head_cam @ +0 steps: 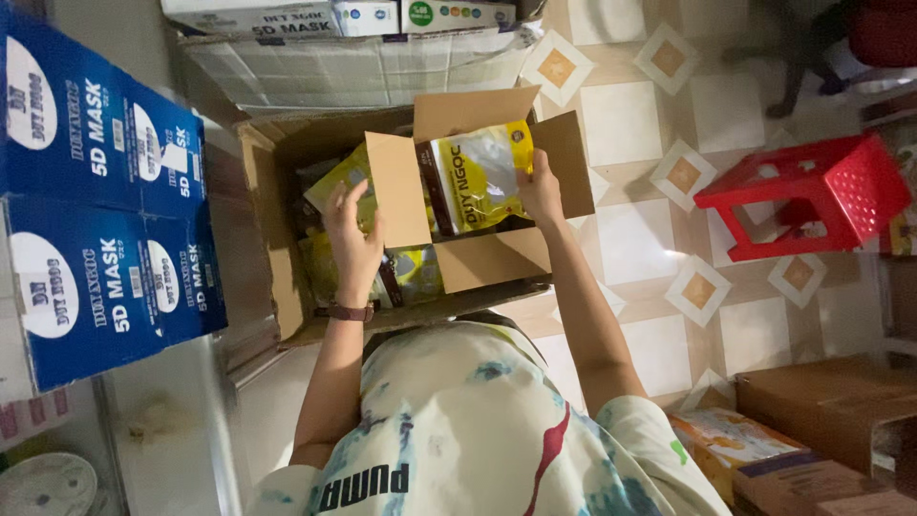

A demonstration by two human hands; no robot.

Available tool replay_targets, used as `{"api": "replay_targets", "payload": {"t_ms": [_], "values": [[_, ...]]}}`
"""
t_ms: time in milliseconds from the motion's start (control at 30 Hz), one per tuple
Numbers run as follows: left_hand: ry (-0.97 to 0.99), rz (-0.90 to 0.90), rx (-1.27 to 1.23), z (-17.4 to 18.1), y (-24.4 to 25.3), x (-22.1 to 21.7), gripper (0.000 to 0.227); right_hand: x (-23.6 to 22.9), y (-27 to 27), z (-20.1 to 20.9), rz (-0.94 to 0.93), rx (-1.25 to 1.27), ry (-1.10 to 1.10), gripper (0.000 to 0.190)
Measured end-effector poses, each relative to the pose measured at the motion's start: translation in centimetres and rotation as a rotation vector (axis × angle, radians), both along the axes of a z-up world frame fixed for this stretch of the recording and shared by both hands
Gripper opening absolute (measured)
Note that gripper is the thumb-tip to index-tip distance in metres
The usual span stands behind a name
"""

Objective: The person packs face masks into a cardboard box. They place white and yellow packaged masks into the box, then add a thank you card and close the flaps.

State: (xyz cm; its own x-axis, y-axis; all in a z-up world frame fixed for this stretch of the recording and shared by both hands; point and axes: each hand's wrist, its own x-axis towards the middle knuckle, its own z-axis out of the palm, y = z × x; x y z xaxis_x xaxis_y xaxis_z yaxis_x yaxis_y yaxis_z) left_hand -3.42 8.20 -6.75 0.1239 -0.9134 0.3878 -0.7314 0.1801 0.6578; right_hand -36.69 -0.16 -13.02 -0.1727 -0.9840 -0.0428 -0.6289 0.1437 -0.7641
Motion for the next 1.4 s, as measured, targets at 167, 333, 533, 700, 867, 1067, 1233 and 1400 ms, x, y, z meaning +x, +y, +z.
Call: {"api": "replay_targets", "payload": {"t_ms": [167,333,533,700,867,1067,1233,1400], "values": [[0.292,-0.141,0.161,-1.6,0.7,-0.4,0.058,0.5,-0.8,-3.7,0.034,0.207,-0.087,0.036],[0.360,-0.106,0.234,-3.0,0.3,-0.1,0.059,0.1,-1.2,-10.1,0.005,0.234,0.034,0.039],[0.424,-0.099,0.300,-3.6,0.2,0.1,0.055,-0.3,-0.9,-13.2,0.006,0.219,0.028,0.050],[0.423,-0.124,0.271,-3.5,-0.2,0.4,0.057,1.0,0.1,-10.2,0.154,0.261,0.260,0.060],[0.541,-0.063,0.521,-4.3,-0.6,1.3,0.054,3.7,5.1,-3.3,0.287,0.041,0.373,0.027],[0.344,0.018,0.290,-9.8,-2.0,7.2,0.049,6.2,9.2,3.7,0.289,-0.205,0.143,0.022],[-0.098,0.066,0.925,-17.8,-1.8,9.9,0.054,7.0,10.4,6.5,0.303,-0.324,0.053,0.019],[-0.125,0.006,1.089,-24.2,-0.5,8.0,0.043,6.9,11.8,7.6,0.284,-0.172,-0.001,0.021]]}}
